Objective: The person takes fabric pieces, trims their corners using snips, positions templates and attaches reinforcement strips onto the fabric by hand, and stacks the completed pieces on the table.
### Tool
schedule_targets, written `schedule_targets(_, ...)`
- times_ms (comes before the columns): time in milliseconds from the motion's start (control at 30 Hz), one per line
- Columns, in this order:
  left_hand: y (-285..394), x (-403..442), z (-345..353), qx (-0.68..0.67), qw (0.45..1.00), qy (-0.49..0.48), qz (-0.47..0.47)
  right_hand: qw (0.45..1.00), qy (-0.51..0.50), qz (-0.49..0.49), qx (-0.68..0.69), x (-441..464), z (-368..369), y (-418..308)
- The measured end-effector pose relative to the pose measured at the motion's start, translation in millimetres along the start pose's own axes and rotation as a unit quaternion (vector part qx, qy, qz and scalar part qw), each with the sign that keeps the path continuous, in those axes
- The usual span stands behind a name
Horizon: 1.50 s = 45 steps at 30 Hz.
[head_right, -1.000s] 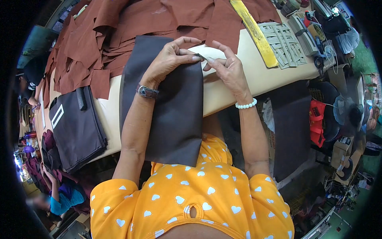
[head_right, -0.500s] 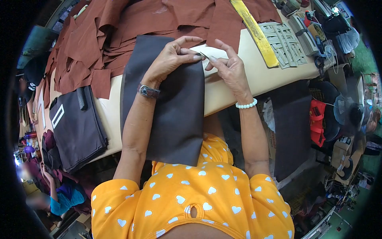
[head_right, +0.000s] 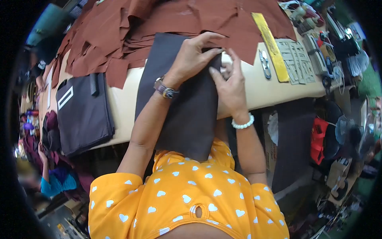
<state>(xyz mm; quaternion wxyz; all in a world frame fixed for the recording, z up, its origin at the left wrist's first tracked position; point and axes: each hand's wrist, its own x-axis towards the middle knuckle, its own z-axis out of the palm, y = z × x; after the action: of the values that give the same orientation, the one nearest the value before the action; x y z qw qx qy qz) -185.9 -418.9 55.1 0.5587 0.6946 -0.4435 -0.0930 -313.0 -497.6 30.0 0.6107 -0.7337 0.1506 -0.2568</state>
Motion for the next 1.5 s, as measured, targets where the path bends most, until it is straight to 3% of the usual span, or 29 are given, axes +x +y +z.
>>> schedule_targets(33, 7, -3, -5, 0.074, 0.995, 0.034, 0.054, 0.998, 0.001, 0.024, 0.056, -3, 12, 3)
schedule_targets(67, 12, -9, -11, 0.148, 0.981, 0.067, 0.106, 1.0, 0.015, 0.004, 0.013, -2, 16, 10)
schedule_targets(167, 18, -49, -40, 0.315, 0.922, 0.191, 0.121, 0.991, 0.035, -0.04, -0.125, 9, 11, 20)
schedule_targets(267, 9, -118, -67, 0.429, 0.868, 0.229, -0.099, 0.98, 0.008, -0.048, -0.194, 13, 3, 22)
schedule_targets(300, -1, -139, -71, 0.472, 0.839, 0.237, -0.131, 0.98, 0.0, -0.035, -0.195, 13, 3, 20)
schedule_targets(367, 1, -161, -74, 0.441, 0.846, 0.235, -0.188, 0.981, -0.014, -0.007, -0.195, 10, 5, 13)
schedule_targets(500, -7, -167, -70, 0.376, 0.871, 0.244, -0.2, 0.847, 0.08, -0.198, -0.487, 3, 18, 5)
schedule_targets(567, -5, -164, -71, 0.38, 0.873, 0.234, -0.199, 0.847, 0.064, -0.253, -0.462, -5, 37, -17)
schedule_targets(600, -2, -163, -72, 0.283, 0.899, 0.248, -0.225, 0.847, 0.055, -0.278, -0.45, -11, 49, -23)
schedule_targets(667, 2, -162, -74, 0.082, 0.92, 0.268, -0.273, 0.941, -0.059, -0.23, -0.24, -25, 76, -27)
schedule_targets(700, 0, -164, -75, -0.014, 0.92, 0.277, -0.276, 0.98, -0.095, -0.136, -0.113, -32, 91, -25)
schedule_targets(733, -2, -167, -76, -0.11, 0.911, 0.285, -0.276, 0.991, -0.13, -0.038, 0.017, -39, 105, -18)
schedule_targets(767, -4, -169, -77, -0.204, 0.894, 0.291, -0.274, 0.99, -0.125, -0.034, 0.054, -40, 115, -10)
schedule_targets(867, -9, -174, -76, -0.181, 0.908, 0.273, -0.261, 0.992, -0.095, 0.016, 0.084, -38, 123, 6)
schedule_targets(1100, 3, -162, -61, -0.266, 0.882, 0.296, -0.255, 0.994, -0.076, -0.012, 0.08, -42, 124, -2)
schedule_targets(1300, 6, -162, -56, -0.239, 0.901, 0.254, -0.257, 0.996, -0.056, 0.045, 0.057, -39, 116, 0)
schedule_targets(1367, 16, -163, -61, -0.26, 0.892, 0.267, -0.255, 0.987, -0.031, 0.076, 0.135, -36, 104, -8)
schedule_targets(1433, 21, -171, -72, -0.187, 0.906, 0.308, -0.223, 0.969, -0.002, 0.106, 0.224, -30, 82, -26)
schedule_targets(1500, 22, -180, -84, -0.115, 0.917, 0.339, -0.178, 0.97, 0.027, 0.085, 0.225, -21, 45, -27)
